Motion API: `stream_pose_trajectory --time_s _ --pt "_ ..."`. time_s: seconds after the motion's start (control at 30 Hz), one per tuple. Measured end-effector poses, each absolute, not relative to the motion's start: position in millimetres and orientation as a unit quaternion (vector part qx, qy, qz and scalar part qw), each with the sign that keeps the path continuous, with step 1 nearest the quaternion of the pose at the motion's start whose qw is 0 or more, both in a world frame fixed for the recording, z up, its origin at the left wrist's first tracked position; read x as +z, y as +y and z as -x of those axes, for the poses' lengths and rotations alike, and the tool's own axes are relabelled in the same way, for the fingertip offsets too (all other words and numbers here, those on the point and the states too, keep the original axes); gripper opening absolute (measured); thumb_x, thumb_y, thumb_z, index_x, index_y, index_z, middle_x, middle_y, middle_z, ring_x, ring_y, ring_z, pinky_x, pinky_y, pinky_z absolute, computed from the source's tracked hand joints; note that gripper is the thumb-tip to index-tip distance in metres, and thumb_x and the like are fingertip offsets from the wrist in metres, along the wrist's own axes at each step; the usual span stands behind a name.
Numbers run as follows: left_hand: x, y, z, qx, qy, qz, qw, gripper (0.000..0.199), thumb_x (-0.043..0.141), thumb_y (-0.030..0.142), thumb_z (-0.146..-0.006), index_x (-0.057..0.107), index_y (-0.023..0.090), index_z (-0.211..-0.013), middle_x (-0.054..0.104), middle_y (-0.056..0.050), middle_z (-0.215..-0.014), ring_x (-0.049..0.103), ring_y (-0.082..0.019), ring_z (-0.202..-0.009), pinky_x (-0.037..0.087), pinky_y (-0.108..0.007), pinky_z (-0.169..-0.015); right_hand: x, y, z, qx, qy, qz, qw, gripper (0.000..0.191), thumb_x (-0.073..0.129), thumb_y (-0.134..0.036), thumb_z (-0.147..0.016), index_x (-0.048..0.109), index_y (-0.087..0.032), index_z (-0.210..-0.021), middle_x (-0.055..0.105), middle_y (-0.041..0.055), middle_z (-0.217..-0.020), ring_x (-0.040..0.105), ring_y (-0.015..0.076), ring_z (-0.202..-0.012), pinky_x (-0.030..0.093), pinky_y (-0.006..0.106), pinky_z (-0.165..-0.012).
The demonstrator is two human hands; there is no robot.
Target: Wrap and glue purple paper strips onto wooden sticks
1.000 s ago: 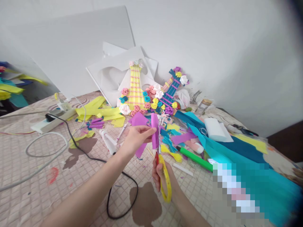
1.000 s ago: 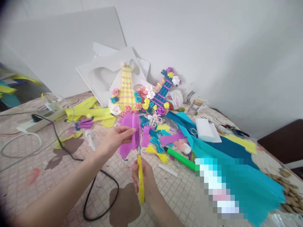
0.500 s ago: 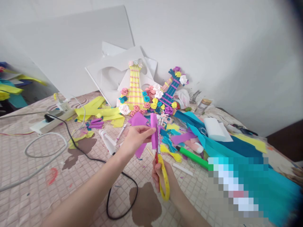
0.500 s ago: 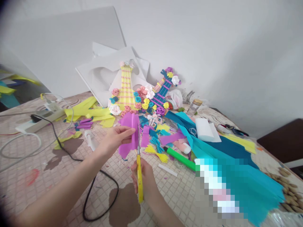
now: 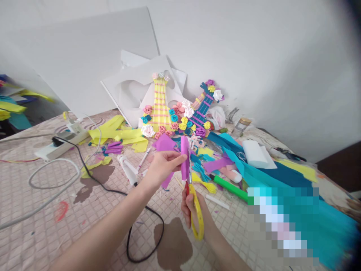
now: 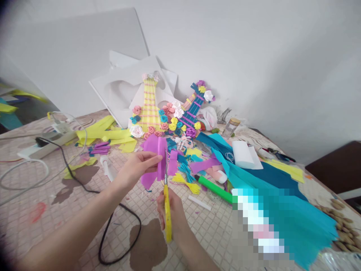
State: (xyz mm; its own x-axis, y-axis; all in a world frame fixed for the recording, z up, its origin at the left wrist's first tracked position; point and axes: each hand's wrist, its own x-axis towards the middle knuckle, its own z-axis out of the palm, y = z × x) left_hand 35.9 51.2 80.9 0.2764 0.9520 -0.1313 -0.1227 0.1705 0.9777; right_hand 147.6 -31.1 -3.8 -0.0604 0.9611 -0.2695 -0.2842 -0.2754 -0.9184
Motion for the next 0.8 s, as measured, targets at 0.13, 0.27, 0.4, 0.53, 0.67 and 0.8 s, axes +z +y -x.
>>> stream_pose_trajectory --time_s 0.13,0.27,0.4,0.53,0.67,0.8 --pt "80.8 50.1 -36.9 0.428 0.426 -0.478 0.638 0.021 0.073 0.032 -0.062 0.069 0.013 -0.071 0.066 -0.001 -0.065 0.059 -0.011 -0.061 0.050 -0.026 -0.068 -4.9 -31.0 -147.8 0.638 -0.353 0.477 0.491 0.058 0.062 -0.073 -0.052 0.039 -0.021 -0.065 0.036 -0.0130 -0.037 0.028 0.0019 -0.021 0.025 0.013 -0.021" --pt "80.6 50.6 -37.0 0.426 0.427 -0.479 0.637 0.022 0.073 0.033 -0.063 0.069 0.013 -0.072 0.066 -0.002 -0.068 0.060 -0.011 -0.063 0.051 -0.026 -0.070 -7.8 -31.0 -148.0 0.639 -0.350 0.477 0.492 0.058 0.062 -0.072 -0.053 0.040 -0.020 -0.066 0.036 -0.0130 -0.036 0.029 0.0022 -0.022 0.025 0.013 -0.021" --pt "82.0 50.8 -37.0 0.425 0.430 -0.480 0.636 0.023 0.073 0.033 -0.063 0.069 0.012 -0.073 0.066 -0.002 -0.068 0.060 -0.011 -0.064 0.051 -0.025 -0.070 -10.5 -30.3 -148.7 0.645 -0.342 0.480 0.487 0.059 0.062 -0.073 -0.051 0.042 -0.020 -0.069 0.037 -0.0126 -0.036 0.030 0.0033 -0.022 0.027 0.014 -0.020" --pt "82.4 50.4 -36.6 0.424 0.433 -0.480 0.634 0.024 0.074 0.033 -0.062 0.069 0.012 -0.072 0.065 -0.002 -0.067 0.059 -0.010 -0.062 0.051 -0.024 -0.068 -8.9 -30.0 -149.3 0.643 -0.347 0.475 0.491 0.059 0.062 -0.073 -0.051 0.042 -0.020 -0.068 0.036 -0.0130 -0.037 0.029 0.0026 -0.021 0.026 0.013 -0.021" --pt "82.1 50.1 -36.2 0.429 0.430 -0.485 0.629 0.022 0.074 0.033 -0.063 0.069 0.012 -0.071 0.065 -0.001 -0.067 0.059 -0.010 -0.061 0.051 -0.025 -0.068 -5.4 -30.9 -149.1 0.636 -0.359 0.469 0.497 0.058 0.060 -0.073 -0.054 0.039 -0.020 -0.064 0.034 -0.0131 -0.037 0.028 0.0012 -0.022 0.026 0.012 -0.022" --pt "82.8 50.2 -36.8 0.417 0.429 -0.496 0.629 0.019 0.072 0.030 -0.064 0.069 0.012 -0.068 0.065 0.000 -0.064 0.059 -0.010 -0.060 0.051 -0.026 -0.069 -5.6 -31.7 -149.6 0.630 -0.367 0.466 0.500 0.057 0.058 -0.073 -0.058 0.039 -0.020 -0.066 0.035 -0.0133 -0.038 0.028 0.0008 -0.022 0.025 0.011 -0.022"
